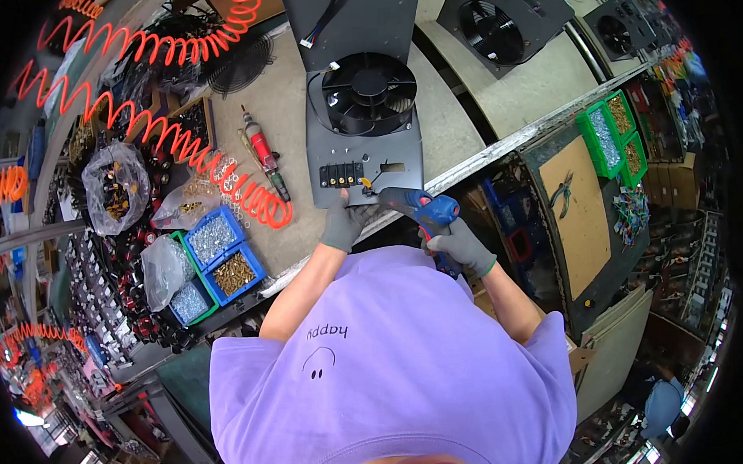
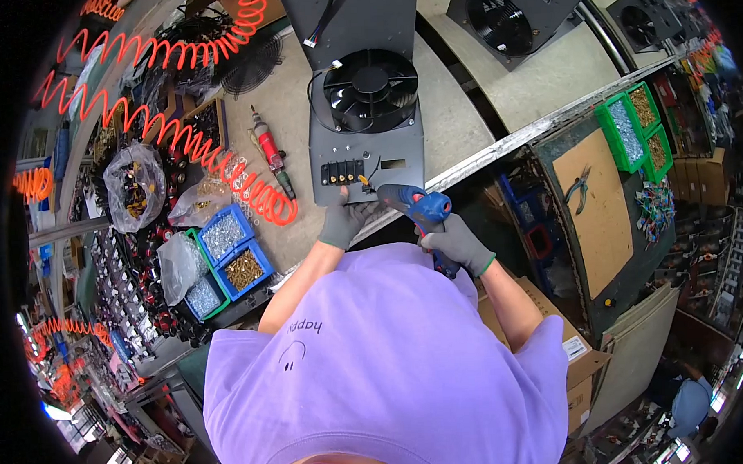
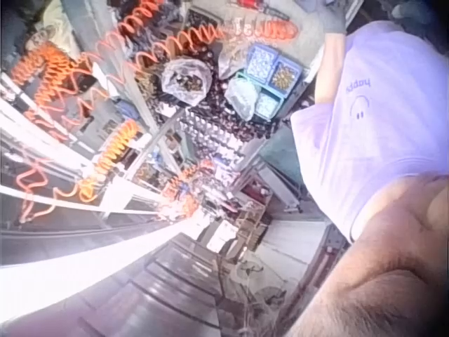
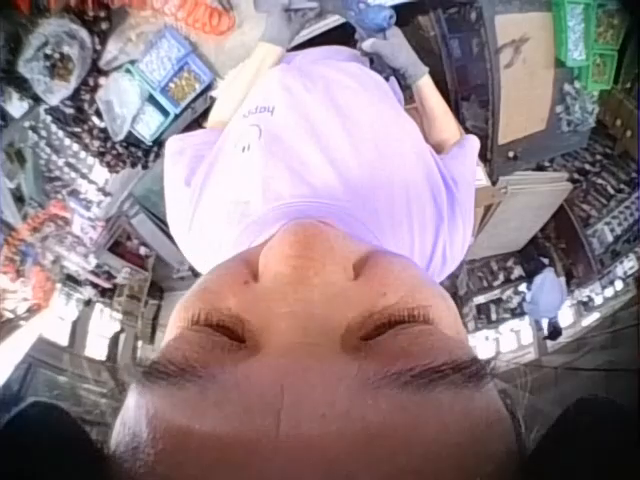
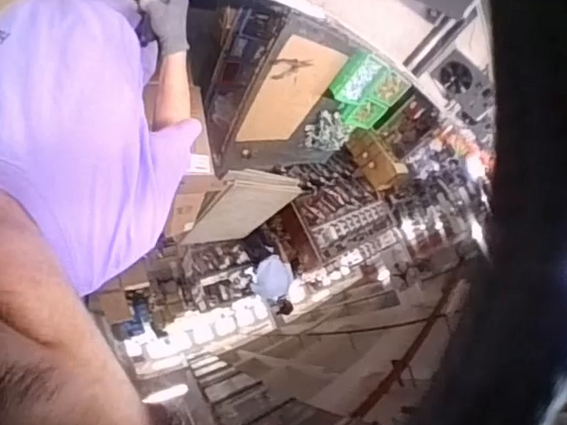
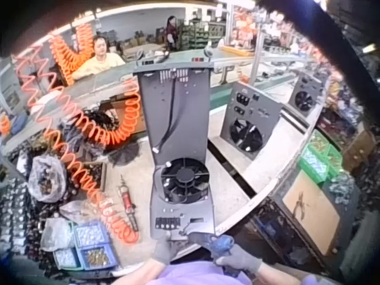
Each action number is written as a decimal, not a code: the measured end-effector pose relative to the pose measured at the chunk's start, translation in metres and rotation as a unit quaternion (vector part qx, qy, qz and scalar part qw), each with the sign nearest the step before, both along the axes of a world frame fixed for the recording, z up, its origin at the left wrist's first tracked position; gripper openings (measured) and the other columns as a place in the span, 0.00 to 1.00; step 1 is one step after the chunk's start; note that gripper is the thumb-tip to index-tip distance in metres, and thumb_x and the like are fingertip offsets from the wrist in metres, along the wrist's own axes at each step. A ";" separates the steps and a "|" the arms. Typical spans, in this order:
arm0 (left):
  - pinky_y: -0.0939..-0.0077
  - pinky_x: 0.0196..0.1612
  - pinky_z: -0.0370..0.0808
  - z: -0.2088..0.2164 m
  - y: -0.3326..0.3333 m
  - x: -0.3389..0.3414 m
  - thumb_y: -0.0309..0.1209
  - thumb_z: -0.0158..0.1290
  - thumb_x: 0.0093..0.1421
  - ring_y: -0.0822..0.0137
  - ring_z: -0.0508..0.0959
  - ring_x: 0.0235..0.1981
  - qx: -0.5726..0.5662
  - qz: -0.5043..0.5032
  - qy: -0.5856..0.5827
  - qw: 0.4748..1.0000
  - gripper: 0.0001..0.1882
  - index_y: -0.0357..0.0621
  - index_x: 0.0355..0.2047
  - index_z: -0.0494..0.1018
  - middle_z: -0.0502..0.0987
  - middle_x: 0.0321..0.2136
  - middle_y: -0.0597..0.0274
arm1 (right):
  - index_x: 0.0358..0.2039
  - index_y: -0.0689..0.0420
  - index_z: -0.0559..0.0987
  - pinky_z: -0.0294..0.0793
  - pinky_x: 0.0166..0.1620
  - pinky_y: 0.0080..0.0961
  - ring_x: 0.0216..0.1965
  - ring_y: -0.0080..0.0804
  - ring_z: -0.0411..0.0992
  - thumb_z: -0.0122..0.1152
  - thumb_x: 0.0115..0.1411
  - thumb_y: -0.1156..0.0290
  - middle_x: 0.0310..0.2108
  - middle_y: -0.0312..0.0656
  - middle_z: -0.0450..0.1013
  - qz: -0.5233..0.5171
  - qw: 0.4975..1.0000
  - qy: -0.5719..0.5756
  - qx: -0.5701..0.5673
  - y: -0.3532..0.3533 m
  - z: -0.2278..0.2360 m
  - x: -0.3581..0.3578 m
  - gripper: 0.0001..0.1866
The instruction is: Assembling the internal components of a power inverter unit, including installing cooling fans and wiring terminals.
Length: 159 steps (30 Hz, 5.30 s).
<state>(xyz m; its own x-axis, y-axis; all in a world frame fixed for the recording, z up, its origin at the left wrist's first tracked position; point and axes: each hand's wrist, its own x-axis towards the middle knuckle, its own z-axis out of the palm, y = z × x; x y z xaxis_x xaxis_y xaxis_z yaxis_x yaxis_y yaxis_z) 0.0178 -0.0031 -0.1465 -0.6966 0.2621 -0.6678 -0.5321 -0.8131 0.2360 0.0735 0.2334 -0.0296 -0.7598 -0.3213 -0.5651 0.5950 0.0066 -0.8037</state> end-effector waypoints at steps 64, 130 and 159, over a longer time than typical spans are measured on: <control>0.47 0.61 0.44 0.250 -0.064 -0.155 0.65 0.39 0.53 0.52 0.63 0.55 -0.822 -0.074 0.529 0.197 0.36 0.43 0.41 0.66 0.68 0.45 0.54 | 0.49 0.49 0.72 0.68 0.46 0.38 0.44 0.48 0.69 0.59 0.47 0.72 0.44 0.46 0.68 -0.202 0.549 0.467 0.663 0.292 0.124 -0.334 0.25; 0.62 0.40 0.72 -0.020 -0.192 0.485 0.35 0.45 0.57 0.54 0.75 0.37 -0.667 0.311 -0.392 0.553 0.10 0.47 0.33 0.73 0.75 0.33 0.56 | 0.44 0.64 0.70 0.66 0.47 0.22 0.41 0.26 0.68 0.48 0.60 0.75 0.37 0.43 0.69 0.664 0.592 0.396 -0.227 -0.578 -0.006 0.160 0.12; 0.81 0.36 0.69 0.109 -0.393 0.909 0.22 0.42 0.58 0.76 0.69 0.31 -0.592 0.653 -0.343 0.325 0.09 0.36 0.38 0.69 0.71 0.30 0.66 | 0.44 0.60 0.70 0.71 0.25 0.22 0.23 0.21 0.70 0.57 0.57 0.66 0.29 0.42 0.73 0.597 0.701 0.338 -0.194 -0.911 -0.034 0.528 0.17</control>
<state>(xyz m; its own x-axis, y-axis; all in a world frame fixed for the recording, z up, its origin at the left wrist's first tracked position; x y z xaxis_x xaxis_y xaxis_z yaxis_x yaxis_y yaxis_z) 0.9265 -0.3964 -0.0373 0.7221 -0.6808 0.1225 -0.1726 -0.0059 0.9850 0.6018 -0.6781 -0.0633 0.1301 -0.9864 0.1008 -0.1670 -0.1221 -0.9784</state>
